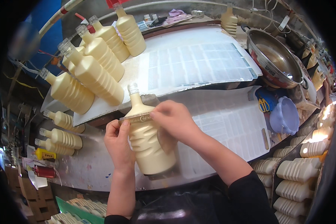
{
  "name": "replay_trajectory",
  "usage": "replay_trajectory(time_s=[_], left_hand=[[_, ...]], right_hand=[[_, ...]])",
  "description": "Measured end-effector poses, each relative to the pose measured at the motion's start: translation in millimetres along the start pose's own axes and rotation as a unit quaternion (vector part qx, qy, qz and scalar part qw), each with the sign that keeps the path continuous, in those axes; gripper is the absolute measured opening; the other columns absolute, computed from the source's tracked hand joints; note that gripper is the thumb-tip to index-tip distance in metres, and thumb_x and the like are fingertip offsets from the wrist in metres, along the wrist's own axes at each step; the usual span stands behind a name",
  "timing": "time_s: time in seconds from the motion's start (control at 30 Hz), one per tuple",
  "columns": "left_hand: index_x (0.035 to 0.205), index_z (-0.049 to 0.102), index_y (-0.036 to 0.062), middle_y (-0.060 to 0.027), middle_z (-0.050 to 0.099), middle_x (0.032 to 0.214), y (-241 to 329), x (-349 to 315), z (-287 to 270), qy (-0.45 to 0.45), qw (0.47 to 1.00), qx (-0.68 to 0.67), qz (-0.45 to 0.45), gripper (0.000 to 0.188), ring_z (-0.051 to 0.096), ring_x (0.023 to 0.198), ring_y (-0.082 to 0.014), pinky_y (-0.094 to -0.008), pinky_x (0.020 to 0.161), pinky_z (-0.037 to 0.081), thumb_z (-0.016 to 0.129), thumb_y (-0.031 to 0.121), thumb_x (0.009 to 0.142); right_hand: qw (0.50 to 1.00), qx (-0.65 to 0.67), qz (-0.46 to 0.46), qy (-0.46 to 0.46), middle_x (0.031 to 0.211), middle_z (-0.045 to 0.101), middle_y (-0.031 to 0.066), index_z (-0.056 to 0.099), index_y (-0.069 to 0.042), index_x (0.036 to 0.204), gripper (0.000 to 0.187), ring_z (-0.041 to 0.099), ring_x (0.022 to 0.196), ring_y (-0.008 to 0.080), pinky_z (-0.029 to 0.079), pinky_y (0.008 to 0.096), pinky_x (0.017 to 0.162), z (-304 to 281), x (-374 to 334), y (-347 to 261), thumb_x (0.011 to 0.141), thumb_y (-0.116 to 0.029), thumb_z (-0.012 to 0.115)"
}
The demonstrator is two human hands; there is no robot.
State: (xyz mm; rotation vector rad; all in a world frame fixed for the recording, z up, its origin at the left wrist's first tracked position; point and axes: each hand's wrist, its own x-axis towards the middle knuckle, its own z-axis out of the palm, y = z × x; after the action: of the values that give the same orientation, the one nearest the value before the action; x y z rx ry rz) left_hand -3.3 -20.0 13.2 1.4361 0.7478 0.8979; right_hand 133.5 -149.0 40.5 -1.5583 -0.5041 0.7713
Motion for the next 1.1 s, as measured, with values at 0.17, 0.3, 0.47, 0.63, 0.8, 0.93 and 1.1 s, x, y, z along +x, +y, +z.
replay_trajectory(time_s=[0.17,0.3,0.47,0.63,0.8,0.93,1.1], left_hand=[[0.103,0.058,-0.0009,-0.0064,0.053,0.115,-6,3,2,-0.006,0.997,-0.042,-0.06,0.019,0.055,0.091,-0.0125,-0.0286,0.084,0.048,0.068,0.011,0.093],[0.126,0.05,0.0017,-0.0094,0.053,0.121,10,0,15,-0.003,0.99,-0.11,-0.09,0.033,0.057,0.099,-0.0148,-0.0298,0.089,0.048,0.058,0.019,0.1],[0.136,0.044,0.0039,-0.0123,0.057,0.122,6,5,12,-0.096,0.991,-0.029,-0.093,0.039,0.057,0.108,-0.0166,-0.0323,0.095,0.048,0.047,0.029,0.106],[0.137,0.042,0.0046,-0.0133,0.059,0.123,-7,9,7,-0.151,0.979,-0.027,-0.133,0.041,0.059,0.111,-0.0181,-0.0346,0.097,0.051,0.046,0.033,0.108],[0.138,0.041,0.0036,-0.0137,0.058,0.125,-12,10,7,-0.145,0.977,-0.068,-0.14,0.042,0.06,0.111,-0.0184,-0.0345,0.097,0.051,0.046,0.033,0.108],[0.138,0.042,0.0031,-0.0136,0.058,0.126,-11,8,6,-0.147,0.979,-0.05,-0.132,0.041,0.059,0.112,-0.0186,-0.0346,0.097,0.051,0.046,0.031,0.108],[0.137,0.042,0.0027,-0.0127,0.057,0.126,-7,7,8,-0.145,0.979,-0.057,-0.133,0.04,0.059,0.112,-0.0179,-0.0336,0.098,0.05,0.05,0.029,0.108]], right_hand=[[0.999,-0.044,-0.022,0.013,0.077,0.066,0.0013,0.066,-0.001,0.09,0.022,0.058,0.067,0.0039,0.047,0.0217,0.059,0,18,16,0.093,-0.022,0.073],[0.998,-0.059,-0.02,0.022,0.079,0.065,0.0009,0.067,-0.001,0.087,0.021,0.058,0.073,0.004,0.047,0.0218,0.063,-4,17,14,0.091,-0.021,0.074],[0.997,-0.065,-0.043,0.025,0.081,0.063,-0.0013,0.067,-0.001,0.085,0.02,0.056,0.07,0.0037,0.047,0.0223,0.062,0,19,15,0.089,-0.018,0.075],[0.993,-0.088,-0.071,0.032,0.082,0.062,0.0009,0.067,0.0,0.082,0.018,0.056,0.068,0.005,0.046,0.0231,0.061,1,15,5,0.088,-0.016,0.074],[0.99,-0.119,-0.069,0.03,0.088,0.067,0.0143,0.069,-0.001,0.084,0.023,0.066,0.08,0.0292,0.052,0.0375,0.073,0,12,-2,0.086,-0.023,0.075],[0.99,-0.109,-0.077,0.036,0.087,0.067,0.0149,0.069,0.0,0.084,0.023,0.067,0.08,0.0295,0.052,0.0379,0.073,0,12,1,0.085,-0.022,0.076],[0.993,-0.084,-0.081,0.037,0.084,0.059,0.0013,0.067,0.0,0.08,0.016,0.054,0.064,0.0031,0.043,0.0204,0.057,2,13,5,0.088,-0.011,0.075]])
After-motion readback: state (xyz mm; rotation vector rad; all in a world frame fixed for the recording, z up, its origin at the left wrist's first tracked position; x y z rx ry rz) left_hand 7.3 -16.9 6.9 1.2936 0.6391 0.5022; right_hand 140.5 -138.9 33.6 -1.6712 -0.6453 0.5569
